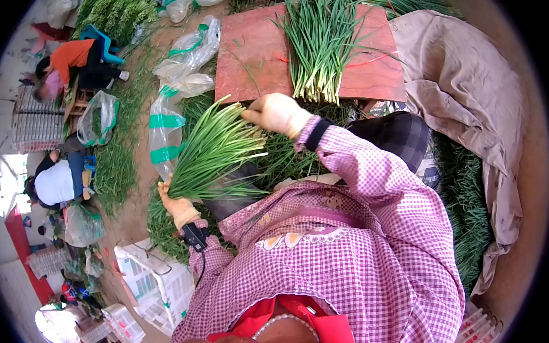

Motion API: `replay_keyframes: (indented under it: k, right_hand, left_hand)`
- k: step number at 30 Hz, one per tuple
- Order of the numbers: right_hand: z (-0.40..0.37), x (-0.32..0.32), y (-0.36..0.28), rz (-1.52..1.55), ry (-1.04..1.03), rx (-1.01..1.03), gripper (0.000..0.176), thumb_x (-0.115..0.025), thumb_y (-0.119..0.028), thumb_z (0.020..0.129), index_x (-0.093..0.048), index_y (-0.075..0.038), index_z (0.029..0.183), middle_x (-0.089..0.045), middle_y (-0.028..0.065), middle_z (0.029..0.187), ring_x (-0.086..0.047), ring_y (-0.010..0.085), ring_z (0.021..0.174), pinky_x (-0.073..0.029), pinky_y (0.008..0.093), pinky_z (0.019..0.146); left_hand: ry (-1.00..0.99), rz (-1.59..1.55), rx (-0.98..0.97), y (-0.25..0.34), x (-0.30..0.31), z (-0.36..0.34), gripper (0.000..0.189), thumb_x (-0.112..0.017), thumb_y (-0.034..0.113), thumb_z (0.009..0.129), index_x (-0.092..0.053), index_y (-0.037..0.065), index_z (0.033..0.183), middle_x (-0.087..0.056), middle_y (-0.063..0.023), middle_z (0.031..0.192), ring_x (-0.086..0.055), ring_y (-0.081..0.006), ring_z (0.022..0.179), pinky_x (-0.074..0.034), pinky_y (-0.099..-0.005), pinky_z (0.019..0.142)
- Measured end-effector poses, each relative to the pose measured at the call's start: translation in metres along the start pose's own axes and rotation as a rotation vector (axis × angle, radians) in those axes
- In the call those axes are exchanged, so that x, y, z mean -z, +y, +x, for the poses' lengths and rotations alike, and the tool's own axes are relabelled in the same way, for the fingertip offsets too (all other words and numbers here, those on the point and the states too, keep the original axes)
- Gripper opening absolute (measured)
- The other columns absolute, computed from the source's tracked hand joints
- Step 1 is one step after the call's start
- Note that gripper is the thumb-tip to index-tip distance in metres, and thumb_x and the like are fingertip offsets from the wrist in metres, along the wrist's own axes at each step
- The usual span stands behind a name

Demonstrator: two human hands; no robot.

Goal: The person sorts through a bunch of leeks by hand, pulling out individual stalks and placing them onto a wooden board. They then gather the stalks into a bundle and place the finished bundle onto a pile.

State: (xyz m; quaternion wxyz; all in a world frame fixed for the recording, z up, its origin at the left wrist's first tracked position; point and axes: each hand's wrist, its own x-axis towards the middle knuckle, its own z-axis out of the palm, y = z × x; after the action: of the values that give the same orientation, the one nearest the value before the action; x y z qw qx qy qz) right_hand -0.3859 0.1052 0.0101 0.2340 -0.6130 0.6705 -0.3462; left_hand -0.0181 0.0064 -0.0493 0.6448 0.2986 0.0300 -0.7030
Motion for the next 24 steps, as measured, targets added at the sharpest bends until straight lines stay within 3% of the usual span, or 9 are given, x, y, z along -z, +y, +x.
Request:
replay_keyframes:
  k: [4,7,8,9,12,16,17,21,24]
  right_hand:
    - [0.029,-0.013,-0.027,-0.471,-0.259,0.023,0.041,-0.054,-0.045,0.084,-0.067,-0.007,0.076,-0.065,0.0143,0.076,-0.064,0.0317,0.077,-0.049,0.0415,0.07]
    - [0.047,-0.036,-0.019,-0.538,-0.352,0.018,0.037,-0.058,-0.043,0.081,-0.068,-0.007,0.085,-0.067,0.0125,0.082,-0.064,0.0299,0.081,-0.05,0.0406,0.073]
    - [0.051,-0.043,-0.016,-0.419,-0.364,0.019,0.036,-0.057,-0.039,0.082,-0.066,-0.006,0.092,-0.067,0.0124,0.086,-0.064,0.0298,0.085,-0.049,0.0401,0.077]
    - [0.05,-0.049,-0.014,-0.135,-0.263,0.165,0.032,-0.06,-0.033,0.083,-0.065,-0.004,0.097,-0.066,0.01,0.075,-0.064,0.0231,0.067,-0.051,0.036,0.061]
    - [0.046,-0.047,-0.011,0.625,-0.432,-0.343,0.021,-0.067,-0.022,0.083,-0.066,-0.006,0.095,-0.054,0.0007,0.051,-0.042,0.0054,0.037,-0.034,0.0222,0.034]
    - [0.027,-0.044,-0.016,0.68,-0.382,-0.316,0.02,-0.064,-0.021,0.086,-0.066,-0.006,0.099,-0.055,-0.0009,0.057,-0.047,0.006,0.041,-0.038,0.0223,0.037]
    - [0.02,-0.042,-0.013,0.593,-0.275,-0.14,0.02,-0.062,-0.021,0.087,-0.066,-0.006,0.099,-0.056,-0.0025,0.061,-0.049,0.0055,0.043,-0.04,0.0215,0.039]
    - [0.008,-0.001,-0.014,0.891,-0.189,-0.371,0.02,-0.052,-0.017,0.091,-0.066,-0.003,0.087,-0.051,-0.0023,0.051,-0.046,0.0049,0.04,-0.039,0.0188,0.038]
    - [-0.012,0.02,-0.024,0.849,-0.586,-0.267,0.028,-0.052,-0.026,0.092,-0.064,-0.001,0.094,-0.055,0.0013,0.049,-0.053,0.007,0.041,-0.041,0.0183,0.037]
  left_hand:
    - [-0.093,-0.004,0.072,-0.007,-0.009,-0.008,0.027,-0.051,0.021,0.088,-0.051,0.01,0.064,-0.048,-0.0008,0.055,-0.057,-0.0243,0.077,-0.046,-0.0444,0.087]
    - [-0.183,-0.056,0.172,-0.004,-0.003,-0.009,0.028,-0.052,0.021,0.088,-0.048,0.01,0.063,-0.052,-0.0014,0.061,-0.059,-0.0285,0.088,-0.045,-0.0501,0.088]
    - [-0.181,-0.024,0.162,-0.005,-0.003,-0.01,0.029,-0.052,0.021,0.088,-0.047,0.01,0.062,-0.052,-0.0016,0.061,-0.058,-0.0286,0.088,-0.045,-0.0508,0.088]
    - [-0.18,0.009,0.153,-0.006,-0.004,-0.009,0.03,-0.053,0.021,0.088,-0.046,0.01,0.061,-0.052,-0.0018,0.061,-0.058,-0.0287,0.089,-0.045,-0.0515,0.088]
    - [-0.129,0.004,0.119,-0.003,-0.003,-0.005,0.032,-0.052,0.02,0.089,-0.044,0.01,0.059,-0.053,-0.0028,0.061,-0.059,-0.0279,0.088,-0.045,-0.05,0.088]
    - [-0.205,-0.09,0.18,0.0,-0.009,0.001,0.031,-0.052,0.018,0.088,-0.046,0.008,0.06,-0.051,-0.0028,0.058,-0.058,-0.0225,0.076,-0.047,-0.0424,0.087]
    - [-0.206,-0.094,0.183,0.001,-0.009,0.005,0.031,-0.052,0.018,0.088,-0.046,0.008,0.06,-0.051,-0.0028,0.058,-0.058,-0.0225,0.076,-0.047,-0.0424,0.087]
    - [-0.114,-0.143,0.126,-0.003,-0.018,0.008,0.029,-0.052,0.015,0.086,-0.047,0.006,0.059,-0.046,-0.0023,0.051,-0.053,-0.0172,0.06,-0.048,-0.0384,0.086]
    - [-0.07,-0.143,0.071,-0.002,-0.014,0.01,0.029,-0.051,0.013,0.086,-0.047,0.006,0.058,-0.046,-0.0022,0.051,-0.053,-0.0174,0.06,-0.048,-0.0386,0.085]
